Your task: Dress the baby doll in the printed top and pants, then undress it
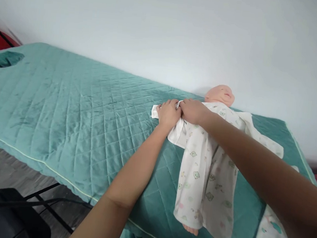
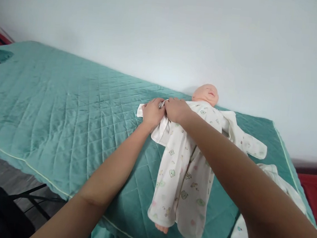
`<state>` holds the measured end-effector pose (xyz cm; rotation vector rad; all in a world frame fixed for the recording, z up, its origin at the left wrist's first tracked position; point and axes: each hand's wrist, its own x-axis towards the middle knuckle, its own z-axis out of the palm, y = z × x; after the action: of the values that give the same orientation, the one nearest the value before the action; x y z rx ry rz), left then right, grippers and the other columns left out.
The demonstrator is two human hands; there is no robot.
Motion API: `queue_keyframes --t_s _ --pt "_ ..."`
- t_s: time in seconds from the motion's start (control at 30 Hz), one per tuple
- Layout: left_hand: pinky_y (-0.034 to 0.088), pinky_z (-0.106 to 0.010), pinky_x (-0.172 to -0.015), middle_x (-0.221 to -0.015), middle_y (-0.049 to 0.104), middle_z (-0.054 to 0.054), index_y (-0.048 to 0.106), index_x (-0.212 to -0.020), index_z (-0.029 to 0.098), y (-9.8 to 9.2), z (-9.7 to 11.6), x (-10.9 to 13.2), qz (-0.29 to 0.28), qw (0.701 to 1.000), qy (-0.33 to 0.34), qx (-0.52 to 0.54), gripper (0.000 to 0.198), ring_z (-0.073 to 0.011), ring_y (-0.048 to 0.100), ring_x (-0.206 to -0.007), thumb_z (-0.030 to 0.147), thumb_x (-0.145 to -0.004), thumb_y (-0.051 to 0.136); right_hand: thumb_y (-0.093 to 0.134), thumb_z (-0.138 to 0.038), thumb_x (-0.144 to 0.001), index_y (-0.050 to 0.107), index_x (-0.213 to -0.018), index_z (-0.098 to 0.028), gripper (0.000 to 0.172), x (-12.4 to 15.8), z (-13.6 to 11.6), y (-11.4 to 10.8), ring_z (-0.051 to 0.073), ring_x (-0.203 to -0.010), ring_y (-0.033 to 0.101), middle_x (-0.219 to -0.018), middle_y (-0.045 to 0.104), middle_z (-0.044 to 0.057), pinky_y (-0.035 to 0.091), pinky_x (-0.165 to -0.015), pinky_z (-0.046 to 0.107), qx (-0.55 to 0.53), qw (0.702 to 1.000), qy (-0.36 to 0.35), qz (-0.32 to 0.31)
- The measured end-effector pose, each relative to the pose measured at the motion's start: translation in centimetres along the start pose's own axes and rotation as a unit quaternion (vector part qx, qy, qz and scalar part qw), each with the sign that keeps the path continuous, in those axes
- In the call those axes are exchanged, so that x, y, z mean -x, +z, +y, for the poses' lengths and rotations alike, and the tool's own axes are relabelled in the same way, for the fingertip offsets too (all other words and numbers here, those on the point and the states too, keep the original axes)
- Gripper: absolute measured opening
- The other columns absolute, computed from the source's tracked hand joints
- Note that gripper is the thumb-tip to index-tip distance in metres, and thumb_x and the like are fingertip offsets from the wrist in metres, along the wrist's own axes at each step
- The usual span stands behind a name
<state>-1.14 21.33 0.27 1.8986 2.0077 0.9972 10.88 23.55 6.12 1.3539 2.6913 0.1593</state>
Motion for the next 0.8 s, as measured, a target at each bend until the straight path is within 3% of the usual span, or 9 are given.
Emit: queue_keyframes --t_s 0.17,0.3,0.47,0.8 --pt "0.036 -0.045 -0.105 -0.121 0.07 -0.005 0.064 -0.118 0.028 -0.4 0.6 0.5 -0.004 0.998 0.022 -0.065 0.027 -0.0267 0.061 -0.115 0.029 -0.095 0.049 0.048 -0.024 -0.093 0.062 -0.115 -0.016 0.028 -0.9 0.3 -0.6 0.032 -0.099 0.065 -0.112 0.069 0.016 0.049 -0.076 0.039 0.013 0.998 0.008 -0.064" --pt "0.038 -0.04 -0.102 -0.122 0.069 -0.005 0.062 -0.124 0.027 -1.0 0.7 0.9 0.003 0.997 0.055 -0.052 0.032 -0.0252 0.06 -0.117 0.023 -0.094 0.05 0.051 -0.034 -0.094 0.061 -0.123 -0.018 0.034 0.0 0.7 -1.8 0.033 -0.104 0.064 -0.116 0.068 0.015 0.049 -0.079 0.041 0.045 0.997 0.002 -0.062" --pt "0.043 -0.034 -0.095 -0.121 0.069 -0.004 0.063 -0.122 0.027 -1.2 -0.2 1.1 0.028 0.999 0.039 0.002 0.034 -0.0229 0.061 -0.116 0.017 -0.093 0.049 0.05 -0.036 -0.096 0.054 -0.137 -0.03 0.042 2.1 1.5 -3.1 0.034 -0.109 0.061 -0.117 0.065 0.013 0.046 -0.081 0.042 0.101 0.992 0.008 -0.073" --pt "0.047 -0.03 -0.089 -0.115 0.07 -0.003 0.069 -0.113 0.028 -0.5 -1.3 1.4 0.034 0.999 -0.002 0.024 0.035 -0.0211 0.065 -0.108 0.013 -0.092 0.046 0.042 -0.035 -0.1 0.058 -0.133 -0.029 0.037 5.7 3.2 -4.7 0.031 -0.105 0.055 -0.111 0.061 0.013 0.041 -0.079 0.04 0.118 0.991 0.051 -0.035"
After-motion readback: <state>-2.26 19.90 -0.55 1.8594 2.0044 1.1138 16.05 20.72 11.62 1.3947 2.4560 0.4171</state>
